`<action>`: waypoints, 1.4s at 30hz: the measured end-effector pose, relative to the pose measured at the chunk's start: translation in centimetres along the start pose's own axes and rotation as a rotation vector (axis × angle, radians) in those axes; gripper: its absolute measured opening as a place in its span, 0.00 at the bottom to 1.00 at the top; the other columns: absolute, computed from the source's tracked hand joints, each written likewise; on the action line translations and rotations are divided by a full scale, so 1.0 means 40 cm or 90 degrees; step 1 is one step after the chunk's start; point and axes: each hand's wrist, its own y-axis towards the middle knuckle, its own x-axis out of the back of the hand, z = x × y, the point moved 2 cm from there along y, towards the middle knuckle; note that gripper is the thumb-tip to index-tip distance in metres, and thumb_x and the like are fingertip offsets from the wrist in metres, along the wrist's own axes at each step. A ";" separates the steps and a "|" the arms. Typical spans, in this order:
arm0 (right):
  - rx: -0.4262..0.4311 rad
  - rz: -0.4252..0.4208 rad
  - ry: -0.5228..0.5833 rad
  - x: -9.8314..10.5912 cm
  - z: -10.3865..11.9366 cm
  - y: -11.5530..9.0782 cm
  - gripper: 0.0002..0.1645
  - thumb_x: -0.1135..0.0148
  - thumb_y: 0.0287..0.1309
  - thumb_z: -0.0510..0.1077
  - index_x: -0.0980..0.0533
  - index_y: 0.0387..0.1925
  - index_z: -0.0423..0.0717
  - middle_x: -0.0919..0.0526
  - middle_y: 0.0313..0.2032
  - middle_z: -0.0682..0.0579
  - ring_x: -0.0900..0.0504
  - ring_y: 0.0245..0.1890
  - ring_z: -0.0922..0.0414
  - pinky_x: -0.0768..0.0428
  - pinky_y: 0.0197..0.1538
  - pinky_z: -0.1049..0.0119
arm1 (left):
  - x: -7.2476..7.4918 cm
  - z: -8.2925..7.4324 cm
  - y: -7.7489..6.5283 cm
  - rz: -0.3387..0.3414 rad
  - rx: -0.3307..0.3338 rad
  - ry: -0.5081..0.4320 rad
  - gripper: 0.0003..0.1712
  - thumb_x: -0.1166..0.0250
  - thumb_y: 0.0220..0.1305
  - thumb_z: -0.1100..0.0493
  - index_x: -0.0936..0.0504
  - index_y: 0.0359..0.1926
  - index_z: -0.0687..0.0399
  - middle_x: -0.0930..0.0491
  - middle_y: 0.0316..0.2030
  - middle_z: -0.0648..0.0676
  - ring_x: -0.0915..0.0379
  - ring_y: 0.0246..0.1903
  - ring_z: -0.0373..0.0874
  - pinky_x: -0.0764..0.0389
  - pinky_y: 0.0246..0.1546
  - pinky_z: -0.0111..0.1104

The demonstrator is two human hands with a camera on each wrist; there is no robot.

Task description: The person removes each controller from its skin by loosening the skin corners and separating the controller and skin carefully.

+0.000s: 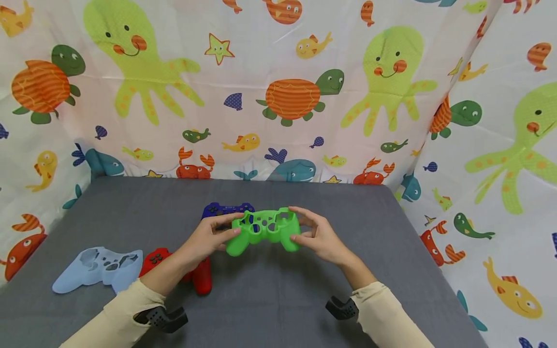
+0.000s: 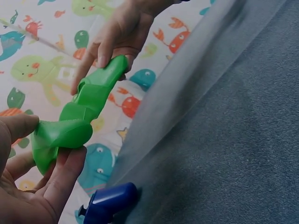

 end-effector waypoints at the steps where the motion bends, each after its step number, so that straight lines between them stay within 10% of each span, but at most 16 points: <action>1: 0.000 0.002 0.003 0.000 -0.002 0.000 0.41 0.38 0.64 0.28 0.44 0.75 0.32 0.29 0.61 0.23 0.10 0.34 0.59 0.14 0.41 0.67 | 0.001 0.000 -0.001 0.001 0.004 0.002 0.29 0.36 0.71 0.60 0.28 0.71 0.49 0.24 0.57 0.65 0.14 0.41 0.41 0.13 0.40 0.39; 42: -0.038 0.051 0.021 0.024 -0.072 -0.096 0.43 0.38 0.64 0.29 0.46 0.75 0.32 0.27 0.60 0.27 0.11 0.45 0.56 0.14 0.45 0.66 | -0.093 0.055 -0.018 0.032 0.057 -0.009 0.30 0.33 0.68 0.61 0.27 0.69 0.50 0.25 0.51 0.63 0.16 0.32 0.42 0.12 0.37 0.46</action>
